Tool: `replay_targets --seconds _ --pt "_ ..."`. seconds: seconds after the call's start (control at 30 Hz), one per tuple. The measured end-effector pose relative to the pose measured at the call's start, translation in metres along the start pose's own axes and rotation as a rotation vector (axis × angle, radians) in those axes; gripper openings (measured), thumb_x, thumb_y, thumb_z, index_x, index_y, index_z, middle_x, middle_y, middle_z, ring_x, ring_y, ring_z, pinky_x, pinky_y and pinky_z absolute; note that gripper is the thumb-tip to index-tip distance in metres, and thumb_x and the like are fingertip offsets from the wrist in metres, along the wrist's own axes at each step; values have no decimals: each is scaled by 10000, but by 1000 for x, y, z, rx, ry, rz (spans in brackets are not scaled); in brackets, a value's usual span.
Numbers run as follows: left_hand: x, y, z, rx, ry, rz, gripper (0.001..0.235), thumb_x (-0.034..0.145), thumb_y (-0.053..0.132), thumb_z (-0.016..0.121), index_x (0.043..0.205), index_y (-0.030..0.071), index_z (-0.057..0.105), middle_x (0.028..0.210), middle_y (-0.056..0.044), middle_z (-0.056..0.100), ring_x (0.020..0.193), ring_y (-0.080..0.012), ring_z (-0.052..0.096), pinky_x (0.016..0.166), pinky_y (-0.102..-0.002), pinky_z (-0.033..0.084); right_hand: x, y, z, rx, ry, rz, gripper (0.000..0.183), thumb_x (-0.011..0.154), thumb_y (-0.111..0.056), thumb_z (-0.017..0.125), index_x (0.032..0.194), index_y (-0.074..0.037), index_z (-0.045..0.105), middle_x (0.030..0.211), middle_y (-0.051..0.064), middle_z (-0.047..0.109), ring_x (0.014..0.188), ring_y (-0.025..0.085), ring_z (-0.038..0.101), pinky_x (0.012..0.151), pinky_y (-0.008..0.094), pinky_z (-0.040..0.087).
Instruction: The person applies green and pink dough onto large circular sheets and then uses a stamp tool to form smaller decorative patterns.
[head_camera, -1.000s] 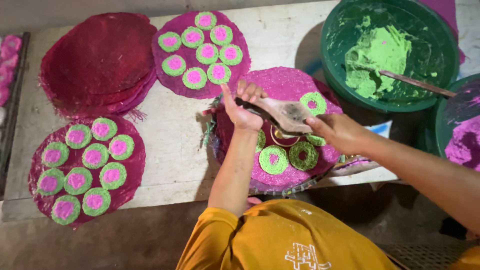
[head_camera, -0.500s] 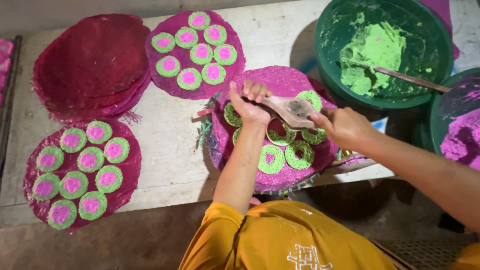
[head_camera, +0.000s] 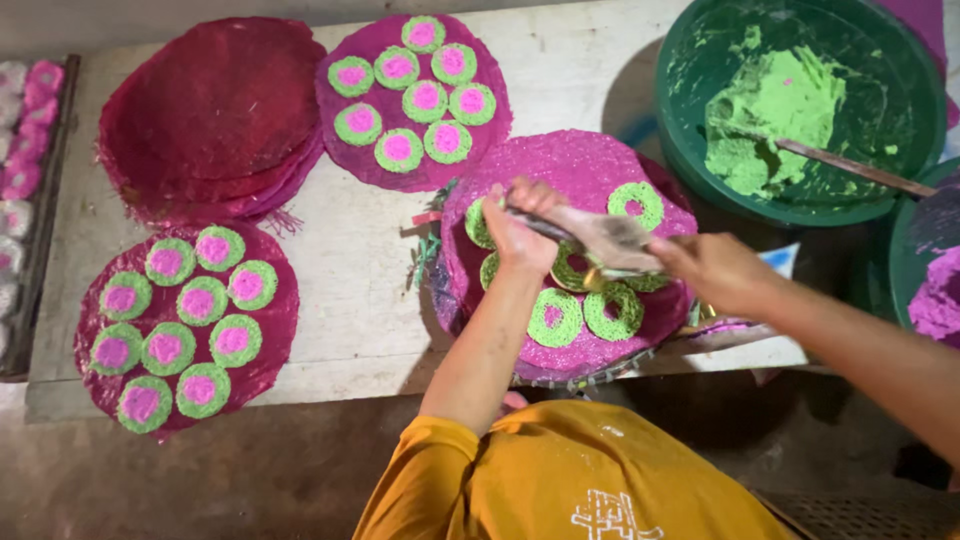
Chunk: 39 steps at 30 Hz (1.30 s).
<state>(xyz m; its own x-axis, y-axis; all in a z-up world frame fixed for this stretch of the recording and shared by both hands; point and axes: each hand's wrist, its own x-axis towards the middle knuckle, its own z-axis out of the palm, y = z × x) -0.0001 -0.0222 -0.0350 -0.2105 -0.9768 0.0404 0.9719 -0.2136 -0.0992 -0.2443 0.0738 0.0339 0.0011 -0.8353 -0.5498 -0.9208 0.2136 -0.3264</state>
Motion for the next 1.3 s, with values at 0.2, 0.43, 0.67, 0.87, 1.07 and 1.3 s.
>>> replay_targets --seconds 0.2,0.43,0.67,0.87,1.07,1.3 --pt "-34 20 16 1791 -34 -350 707 838 374 664 1430 77 417 1364 -172 574 1281 -270 576 1100 -447 454 -48 67 -9 553 250 -175 777 1005 -688 351 1109 8 679 768 106 607 664 177 548 599 356 462" --pt "-63 13 26 2567 -460 -403 1255 657 418 913 1599 119 140 1503 -213 430 1426 -382 367 1214 -594 243 -83 70 56 1097 446 -282 926 962 -824 290 1088 35 612 716 60 547 593 144 487 533 291 370" --pt "-41 17 40 2427 -275 -647 1292 675 425 909 1631 182 75 1556 -172 402 1456 -365 329 1237 -547 191 -107 79 96 1310 537 -277 907 931 -840 292 1247 -30 548 673 60 482 549 149 431 495 306 330" --pt "10 25 69 2545 -145 -638 1379 608 400 918 1656 209 42 1615 -145 349 1491 -346 320 1237 -515 247 -107 95 114 1370 510 -278 849 967 -824 286 1081 -29 560 674 39 496 560 140 464 499 294 363" --pt "-21 -7 96 2344 -891 -429 1092 636 375 950 1483 147 300 1501 -197 363 1390 -390 295 1124 -522 239 -123 29 61 805 480 -214 537 876 -561 614 955 -34 680 618 49 528 558 186 492 494 346 414" --pt "-107 9 174 2086 -1254 -810 496 807 281 760 1231 107 570 1145 -180 596 1043 -335 575 868 -453 449 -187 -85 -56 -209 699 -1122 603 842 -644 722 869 -49 629 745 83 595 660 292 615 584 403 481"
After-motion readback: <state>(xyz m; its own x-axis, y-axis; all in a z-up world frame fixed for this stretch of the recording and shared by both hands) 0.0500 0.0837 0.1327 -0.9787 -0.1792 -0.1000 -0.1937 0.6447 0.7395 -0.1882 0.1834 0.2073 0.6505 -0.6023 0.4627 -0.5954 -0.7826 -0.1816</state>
